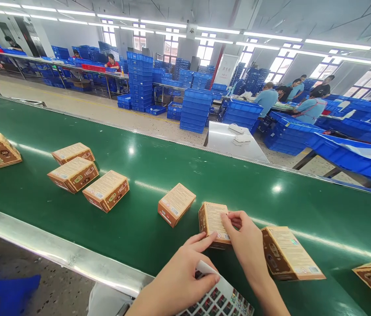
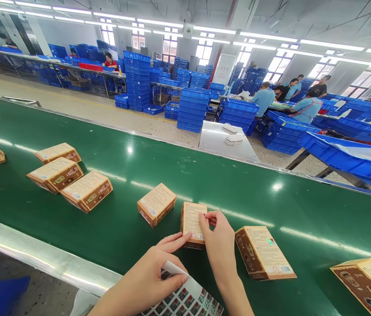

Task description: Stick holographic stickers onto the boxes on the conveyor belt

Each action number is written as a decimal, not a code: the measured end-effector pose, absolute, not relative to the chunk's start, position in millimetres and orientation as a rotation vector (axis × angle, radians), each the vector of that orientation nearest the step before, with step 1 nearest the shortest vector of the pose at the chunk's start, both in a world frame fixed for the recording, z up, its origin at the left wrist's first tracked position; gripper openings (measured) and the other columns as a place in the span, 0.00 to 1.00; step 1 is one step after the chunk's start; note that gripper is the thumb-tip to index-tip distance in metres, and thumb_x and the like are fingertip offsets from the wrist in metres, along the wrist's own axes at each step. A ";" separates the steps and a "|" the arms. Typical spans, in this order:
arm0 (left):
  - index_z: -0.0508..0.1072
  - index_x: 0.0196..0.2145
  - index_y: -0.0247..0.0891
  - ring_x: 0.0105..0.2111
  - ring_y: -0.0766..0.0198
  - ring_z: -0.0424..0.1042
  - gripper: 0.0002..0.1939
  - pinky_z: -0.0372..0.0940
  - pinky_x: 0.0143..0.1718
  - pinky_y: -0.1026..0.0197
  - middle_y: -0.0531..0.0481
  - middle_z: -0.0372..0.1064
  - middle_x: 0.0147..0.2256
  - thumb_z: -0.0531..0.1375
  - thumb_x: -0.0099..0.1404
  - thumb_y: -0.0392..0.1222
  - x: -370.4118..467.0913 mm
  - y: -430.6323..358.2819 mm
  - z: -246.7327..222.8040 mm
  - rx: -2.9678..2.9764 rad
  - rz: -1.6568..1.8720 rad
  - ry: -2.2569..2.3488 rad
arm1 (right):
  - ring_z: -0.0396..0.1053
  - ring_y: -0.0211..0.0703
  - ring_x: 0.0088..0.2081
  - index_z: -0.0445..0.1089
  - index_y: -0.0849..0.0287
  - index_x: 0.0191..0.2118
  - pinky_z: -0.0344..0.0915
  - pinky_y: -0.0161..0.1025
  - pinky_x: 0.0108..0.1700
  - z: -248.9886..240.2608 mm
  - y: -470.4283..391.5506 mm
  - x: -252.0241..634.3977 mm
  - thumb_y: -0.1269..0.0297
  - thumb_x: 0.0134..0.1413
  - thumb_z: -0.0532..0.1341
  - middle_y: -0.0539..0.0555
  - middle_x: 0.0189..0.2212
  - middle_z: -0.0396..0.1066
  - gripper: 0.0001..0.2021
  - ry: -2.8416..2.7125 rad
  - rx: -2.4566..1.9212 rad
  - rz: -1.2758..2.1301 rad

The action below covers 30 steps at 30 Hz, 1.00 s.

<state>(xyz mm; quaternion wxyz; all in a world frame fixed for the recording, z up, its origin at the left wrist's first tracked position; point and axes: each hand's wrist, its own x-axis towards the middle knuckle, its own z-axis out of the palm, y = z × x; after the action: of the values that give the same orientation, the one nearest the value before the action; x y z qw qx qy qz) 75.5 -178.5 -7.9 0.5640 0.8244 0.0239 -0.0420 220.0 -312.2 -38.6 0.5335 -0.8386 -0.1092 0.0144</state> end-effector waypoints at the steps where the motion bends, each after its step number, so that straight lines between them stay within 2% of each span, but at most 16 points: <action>1: 0.83 0.31 0.44 0.71 0.49 0.47 0.12 0.53 0.68 0.46 0.56 0.55 0.67 0.60 0.59 0.32 76.5 -180.5 -8.4 1.937 -0.094 0.042 | 0.75 0.58 0.39 0.67 0.55 0.37 0.69 0.49 0.43 -37.7 -313.0 222.2 0.43 0.50 0.63 0.59 0.34 0.76 0.20 -0.254 -2.027 0.018; 4: 0.84 0.33 0.44 0.70 0.50 0.49 0.12 0.53 0.68 0.47 0.53 0.56 0.67 0.61 0.58 0.32 77.1 -185.2 -11.2 1.890 -0.086 0.011 | 0.75 0.58 0.37 0.62 0.57 0.49 0.68 0.50 0.41 -37.6 -317.9 230.6 0.44 0.53 0.61 0.57 0.33 0.77 0.25 -0.246 -2.084 -0.042; 6: 0.84 0.34 0.44 0.68 0.50 0.56 0.10 0.54 0.68 0.49 0.51 0.63 0.64 0.62 0.59 0.34 74.2 -185.2 -12.9 1.837 -0.056 0.051 | 0.75 0.58 0.38 0.61 0.59 0.53 0.68 0.51 0.42 -36.9 -324.8 233.7 0.46 0.55 0.58 0.58 0.34 0.77 0.26 -0.253 -2.107 -0.080; 8: 0.84 0.37 0.44 0.61 0.50 0.68 0.09 0.60 0.64 0.51 0.49 0.74 0.56 0.63 0.61 0.39 68.5 -181.7 -12.7 1.771 -0.005 0.191 | 0.75 0.58 0.41 0.64 0.58 0.54 0.68 0.51 0.44 -33.2 -335.2 231.1 0.48 0.59 0.55 0.60 0.40 0.77 0.23 -0.349 -2.143 -0.152; 10: 0.84 0.37 0.42 0.49 0.51 0.77 0.10 0.68 0.52 0.55 0.49 0.82 0.43 0.63 0.64 0.45 61.5 -175.5 -9.6 1.726 0.024 0.337 | 0.74 0.55 0.47 0.69 0.54 0.50 0.70 0.48 0.47 -26.4 -347.0 221.9 0.51 0.65 0.54 0.58 0.47 0.75 0.16 -0.619 -2.144 -0.221; 13: 0.82 0.33 0.38 0.35 0.56 0.76 0.15 0.67 0.37 0.61 0.50 0.80 0.32 0.61 0.66 0.50 51.9 -165.7 -2.2 1.713 0.061 0.423 | 0.71 0.47 0.53 0.73 0.49 0.47 0.69 0.41 0.54 -15.4 -359.6 200.7 0.60 0.69 0.57 0.52 0.51 0.73 0.08 -1.182 -2.025 -0.195; 17: 0.80 0.31 0.38 0.33 0.59 0.74 0.16 0.65 0.34 0.63 0.51 0.77 0.29 0.60 0.67 0.52 43.2 -156.4 3.3 1.685 0.105 0.445 | 0.74 0.43 0.47 0.70 0.50 0.50 0.71 0.35 0.51 -8.8 -357.9 177.0 0.65 0.69 0.59 0.51 0.45 0.75 0.08 -1.415 -1.897 -0.167; 19: 0.81 0.36 0.40 0.36 0.58 0.75 0.15 0.67 0.37 0.62 0.50 0.79 0.34 0.60 0.67 0.52 39.2 -150.9 4.8 1.691 0.070 0.437 | 0.75 0.42 0.42 0.69 0.51 0.50 0.72 0.33 0.46 -8.0 -353.7 171.1 0.67 0.70 0.57 0.51 0.40 0.75 0.08 -1.394 -1.862 -0.174; 21: 0.77 0.49 0.45 0.45 0.55 0.76 0.15 0.69 0.45 0.58 0.50 0.78 0.46 0.62 0.66 0.49 35.1 -144.5 8.0 1.803 0.125 0.445 | 0.75 0.40 0.39 0.68 0.51 0.51 0.72 0.31 0.43 -6.8 -351.4 168.1 0.68 0.70 0.57 0.51 0.39 0.74 0.08 -1.409 -1.846 -0.148; 22: 0.71 0.56 0.49 0.51 0.54 0.74 0.21 0.68 0.51 0.55 0.51 0.75 0.53 0.64 0.65 0.47 33.4 -141.7 10.7 1.929 0.210 0.436 | 0.75 0.40 0.39 0.68 0.51 0.51 0.72 0.30 0.43 -5.7 -351.1 167.0 0.69 0.70 0.58 0.50 0.38 0.74 0.09 -1.421 -1.849 -0.123; 24: 0.61 0.63 0.55 0.60 0.51 0.67 0.32 0.57 0.63 0.47 0.53 0.67 0.61 0.66 0.64 0.44 31.3 -139.0 17.4 2.281 0.442 0.324 | 0.75 0.40 0.39 0.67 0.51 0.53 0.72 0.30 0.43 -2.5 -351.3 165.1 0.70 0.70 0.58 0.50 0.39 0.74 0.10 -1.446 -1.852 -0.081; 26: 0.65 0.59 0.52 0.59 0.51 0.68 0.24 0.48 0.67 0.42 0.53 0.72 0.57 0.64 0.67 0.42 32.3 -141.7 23.6 2.585 0.567 0.072 | 0.74 0.41 0.40 0.66 0.52 0.53 0.72 0.32 0.43 1.6 -351.0 163.5 0.70 0.70 0.57 0.51 0.39 0.74 0.10 -1.481 -1.834 -0.073; 27: 0.69 0.53 0.49 0.53 0.53 0.72 0.15 0.50 0.66 0.42 0.53 0.76 0.51 0.61 0.69 0.41 33.9 -144.9 25.6 2.663 0.563 -0.051 | 0.74 0.41 0.39 0.67 0.53 0.52 0.72 0.33 0.43 3.6 -350.2 163.0 0.71 0.70 0.57 0.51 0.39 0.74 0.09 -1.501 -1.819 -0.096; 28: 0.72 0.47 0.45 0.46 0.56 0.76 0.07 0.55 0.62 0.45 0.54 0.79 0.44 0.58 0.71 0.39 36.2 -148.7 26.5 2.694 0.533 -0.134 | 0.74 0.42 0.38 0.68 0.54 0.50 0.71 0.35 0.43 5.4 -349.3 162.9 0.72 0.70 0.56 0.52 0.38 0.74 0.09 -1.525 -1.807 -0.140; 29: 0.72 0.41 0.43 0.37 0.59 0.77 0.05 0.63 0.54 0.49 0.55 0.79 0.37 0.55 0.73 0.37 38.8 -152.7 26.5 2.694 0.496 -0.167 | 0.74 0.42 0.38 0.69 0.56 0.49 0.71 0.37 0.44 6.8 -348.3 163.2 0.73 0.70 0.56 0.52 0.37 0.75 0.08 -1.555 -1.804 -0.200; 30: 0.71 0.37 0.41 0.31 0.61 0.76 0.08 0.66 0.44 0.54 0.56 0.77 0.32 0.53 0.74 0.36 41.4 -156.6 25.7 2.682 0.458 -0.160 | 0.74 0.42 0.37 0.70 0.58 0.47 0.69 0.39 0.46 7.7 -347.4 163.7 0.74 0.70 0.55 0.53 0.36 0.75 0.09 -1.587 -1.804 -0.282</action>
<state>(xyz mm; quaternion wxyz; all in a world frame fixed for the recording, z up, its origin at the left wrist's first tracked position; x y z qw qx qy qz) 41.4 -156.6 25.7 0.2067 0.9628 -0.0573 0.1645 163.7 -347.4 7.7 0.3537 -0.6975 -0.6136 -0.1091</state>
